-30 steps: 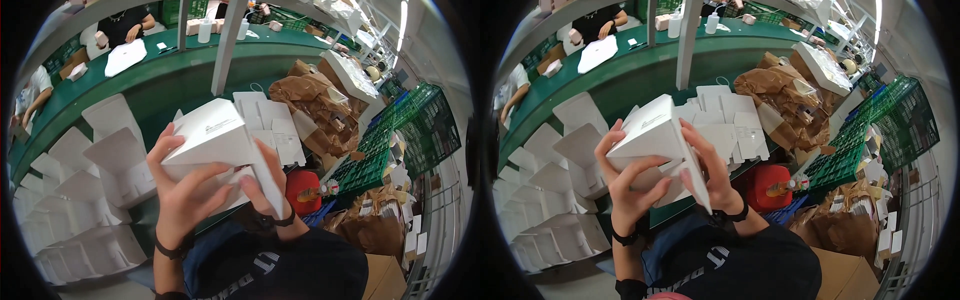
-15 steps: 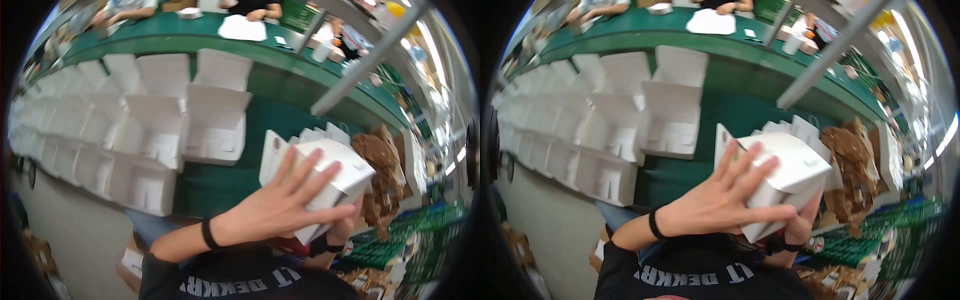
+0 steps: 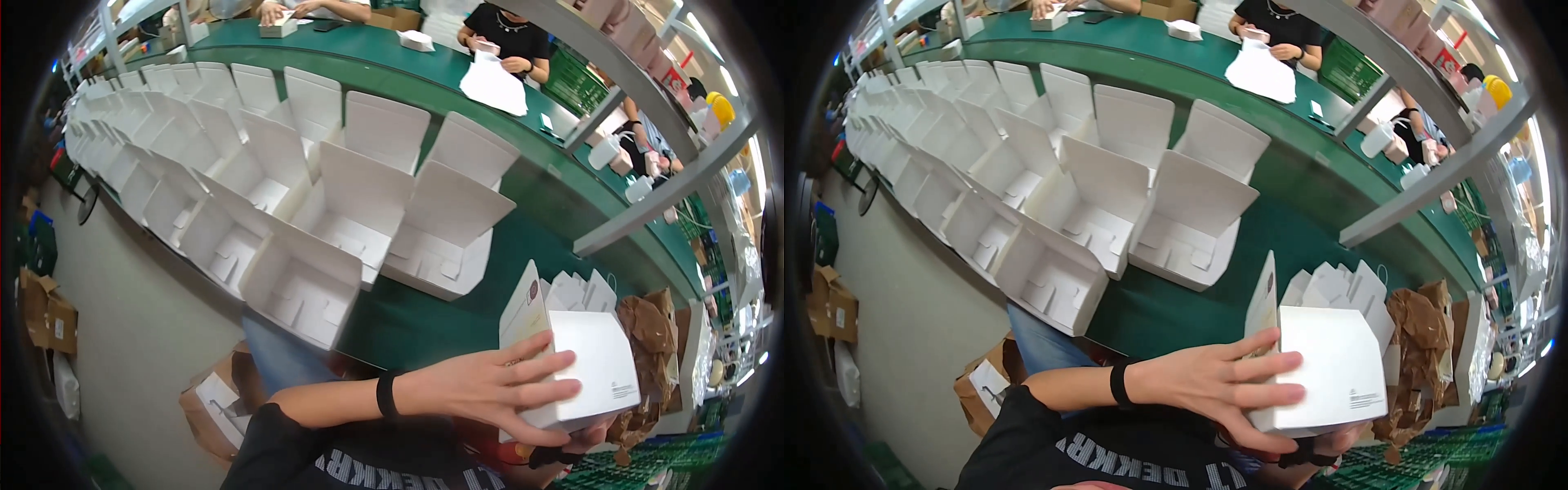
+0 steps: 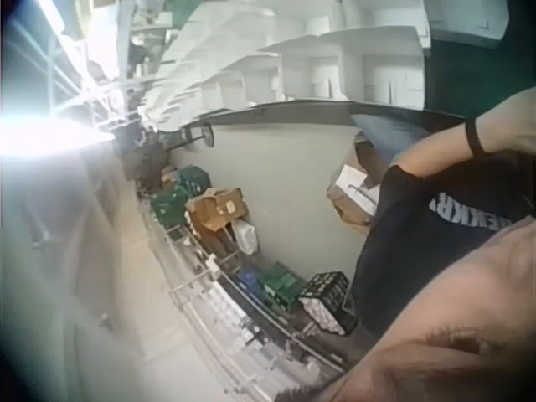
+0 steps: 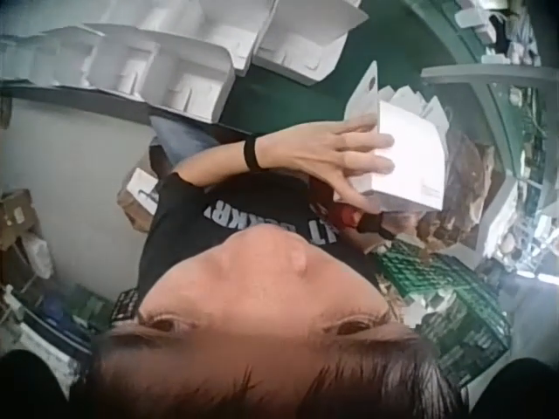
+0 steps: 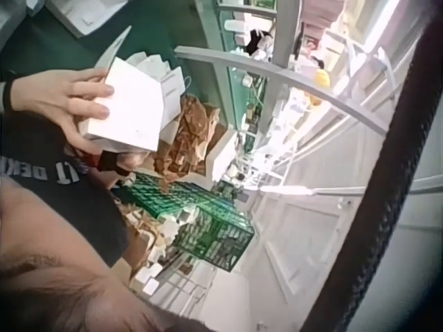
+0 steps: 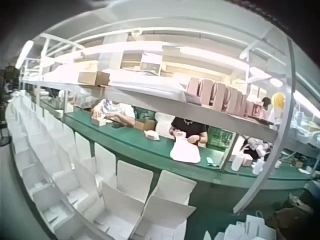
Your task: Assembling white cardboard boxes and placing charging cables and instruction manuals inside them on an assembly line.
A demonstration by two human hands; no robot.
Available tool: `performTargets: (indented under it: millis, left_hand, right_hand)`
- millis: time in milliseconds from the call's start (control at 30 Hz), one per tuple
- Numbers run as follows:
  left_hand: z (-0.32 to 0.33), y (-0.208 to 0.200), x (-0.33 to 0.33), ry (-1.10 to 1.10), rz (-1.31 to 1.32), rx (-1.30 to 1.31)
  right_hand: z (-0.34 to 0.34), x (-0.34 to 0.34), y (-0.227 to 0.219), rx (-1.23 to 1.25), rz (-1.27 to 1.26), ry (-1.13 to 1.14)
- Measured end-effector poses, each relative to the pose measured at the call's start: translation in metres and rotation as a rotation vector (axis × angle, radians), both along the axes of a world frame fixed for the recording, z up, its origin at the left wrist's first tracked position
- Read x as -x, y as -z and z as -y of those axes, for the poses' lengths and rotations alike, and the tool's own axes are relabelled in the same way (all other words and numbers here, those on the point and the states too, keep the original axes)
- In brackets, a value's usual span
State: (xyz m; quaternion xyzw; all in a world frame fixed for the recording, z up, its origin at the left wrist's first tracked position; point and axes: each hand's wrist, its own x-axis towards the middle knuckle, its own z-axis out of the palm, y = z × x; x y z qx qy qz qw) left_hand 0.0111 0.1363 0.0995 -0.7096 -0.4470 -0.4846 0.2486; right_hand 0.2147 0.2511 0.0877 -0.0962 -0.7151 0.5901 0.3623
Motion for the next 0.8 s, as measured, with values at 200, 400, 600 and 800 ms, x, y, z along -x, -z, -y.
performTargets:
  millis: [200, 400, 600, 800]
  left_hand:
    - [0.048, 0.063, 0.013, 0.069, 0.107, 0.067]
    - [0.090, 0.082, 0.011, 0.122, 0.225, 0.082]
    - [0.150, 0.099, 0.008, -0.220, 0.508, 0.398]
    - [0.184, 0.130, -0.026, -0.503, 0.922, 0.322]
  right_hand:
    - [-0.022, 0.023, 0.005, -0.248, 0.140, -0.310]
    - [0.008, 0.011, 0.009, -0.446, 0.381, -0.594]
    - [0.036, 0.079, -0.009, -0.669, 0.611, -0.778]
    - [0.088, 0.158, 0.021, -1.055, 0.902, -0.477]
